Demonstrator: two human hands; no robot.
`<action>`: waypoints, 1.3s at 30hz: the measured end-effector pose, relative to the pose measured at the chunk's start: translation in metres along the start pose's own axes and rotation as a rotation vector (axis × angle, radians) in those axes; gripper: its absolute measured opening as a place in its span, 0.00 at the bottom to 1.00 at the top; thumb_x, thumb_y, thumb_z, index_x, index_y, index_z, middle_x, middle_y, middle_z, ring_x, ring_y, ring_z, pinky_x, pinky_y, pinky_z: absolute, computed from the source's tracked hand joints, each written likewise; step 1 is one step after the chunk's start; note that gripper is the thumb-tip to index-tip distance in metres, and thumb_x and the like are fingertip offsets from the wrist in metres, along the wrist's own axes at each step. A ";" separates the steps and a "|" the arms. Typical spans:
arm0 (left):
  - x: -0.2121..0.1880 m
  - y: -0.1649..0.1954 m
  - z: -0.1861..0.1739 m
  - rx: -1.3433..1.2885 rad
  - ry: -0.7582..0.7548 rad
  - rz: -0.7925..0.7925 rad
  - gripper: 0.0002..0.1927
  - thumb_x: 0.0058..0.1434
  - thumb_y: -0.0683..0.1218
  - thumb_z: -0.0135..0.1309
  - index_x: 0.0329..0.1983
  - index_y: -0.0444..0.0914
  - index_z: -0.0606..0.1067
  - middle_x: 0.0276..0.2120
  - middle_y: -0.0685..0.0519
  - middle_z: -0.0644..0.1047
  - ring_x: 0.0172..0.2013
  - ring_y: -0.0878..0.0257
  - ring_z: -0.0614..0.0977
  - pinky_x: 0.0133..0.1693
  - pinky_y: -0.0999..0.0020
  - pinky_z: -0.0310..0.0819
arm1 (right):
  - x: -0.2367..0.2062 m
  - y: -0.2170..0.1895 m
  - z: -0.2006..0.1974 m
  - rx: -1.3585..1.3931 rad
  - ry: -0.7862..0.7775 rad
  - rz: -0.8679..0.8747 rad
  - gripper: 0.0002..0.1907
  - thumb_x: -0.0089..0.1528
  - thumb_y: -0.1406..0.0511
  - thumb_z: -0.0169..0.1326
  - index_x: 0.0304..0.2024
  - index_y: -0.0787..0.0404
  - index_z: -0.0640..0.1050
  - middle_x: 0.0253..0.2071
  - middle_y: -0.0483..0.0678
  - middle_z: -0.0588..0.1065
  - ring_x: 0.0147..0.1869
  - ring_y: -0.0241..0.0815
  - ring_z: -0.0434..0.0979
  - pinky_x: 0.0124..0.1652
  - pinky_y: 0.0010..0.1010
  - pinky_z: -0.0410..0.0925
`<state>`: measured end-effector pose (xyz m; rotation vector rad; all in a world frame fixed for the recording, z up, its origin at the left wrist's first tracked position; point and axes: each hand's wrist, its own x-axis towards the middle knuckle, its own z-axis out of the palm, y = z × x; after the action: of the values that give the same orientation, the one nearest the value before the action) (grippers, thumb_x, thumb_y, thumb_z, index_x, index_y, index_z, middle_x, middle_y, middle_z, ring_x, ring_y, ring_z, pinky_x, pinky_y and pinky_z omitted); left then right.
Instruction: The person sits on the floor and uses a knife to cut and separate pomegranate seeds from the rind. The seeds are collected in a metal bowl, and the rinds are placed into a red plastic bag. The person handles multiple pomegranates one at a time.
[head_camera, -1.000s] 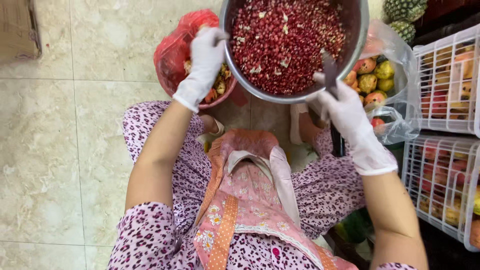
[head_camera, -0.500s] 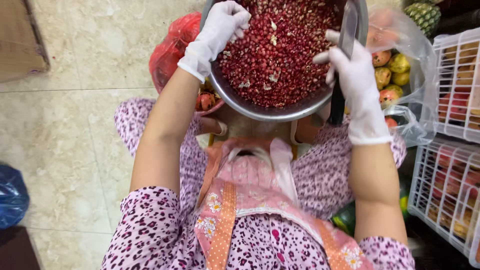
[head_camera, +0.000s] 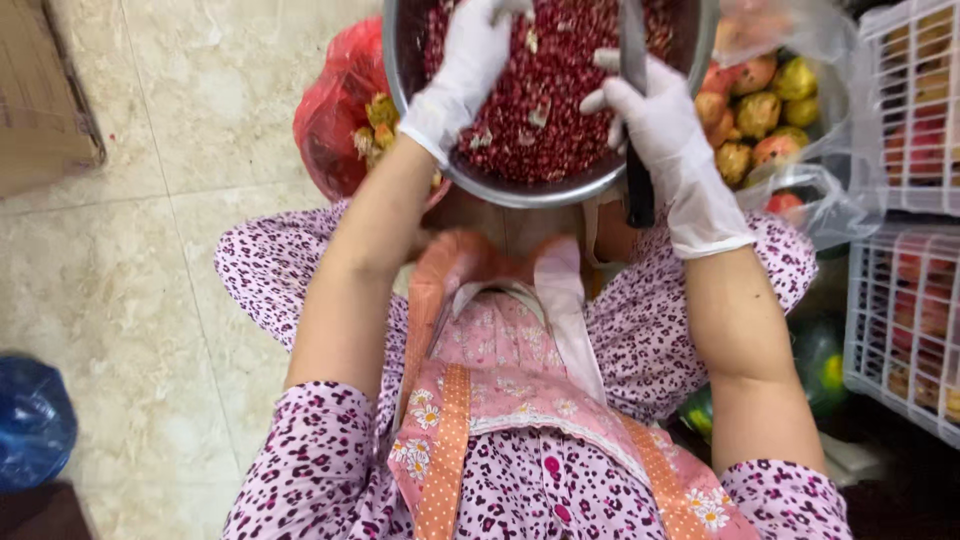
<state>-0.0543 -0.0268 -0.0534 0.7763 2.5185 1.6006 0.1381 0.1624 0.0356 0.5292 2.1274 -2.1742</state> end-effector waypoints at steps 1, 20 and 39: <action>0.001 0.002 0.006 0.152 0.002 0.108 0.07 0.65 0.40 0.59 0.45 0.40 0.82 0.40 0.47 0.82 0.43 0.52 0.84 0.48 0.62 0.79 | 0.000 0.000 0.000 -0.025 0.012 0.005 0.23 0.68 0.66 0.50 0.66 0.64 0.73 0.39 0.48 0.82 0.23 0.29 0.70 0.25 0.20 0.65; 0.023 0.013 -0.019 -0.889 -0.287 -0.588 0.25 0.52 0.35 0.52 0.55 0.42 0.77 0.39 0.56 0.81 0.36 0.65 0.83 0.38 0.71 0.78 | 0.017 0.014 -0.023 0.033 -0.006 -0.020 0.21 0.70 0.64 0.51 0.66 0.63 0.72 0.40 0.49 0.82 0.23 0.29 0.71 0.25 0.20 0.66; -0.029 0.035 -0.009 -0.156 -0.489 -0.539 0.13 0.62 0.33 0.49 0.38 0.39 0.81 0.33 0.52 0.82 0.31 0.64 0.79 0.35 0.69 0.73 | 0.014 0.006 -0.018 -0.026 -0.008 -0.023 0.21 0.72 0.65 0.49 0.67 0.62 0.72 0.41 0.48 0.83 0.25 0.29 0.73 0.26 0.20 0.67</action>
<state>-0.0183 -0.0357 -0.0249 0.3608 1.9950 1.2212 0.1299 0.1826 0.0258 0.4960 2.1660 -2.1530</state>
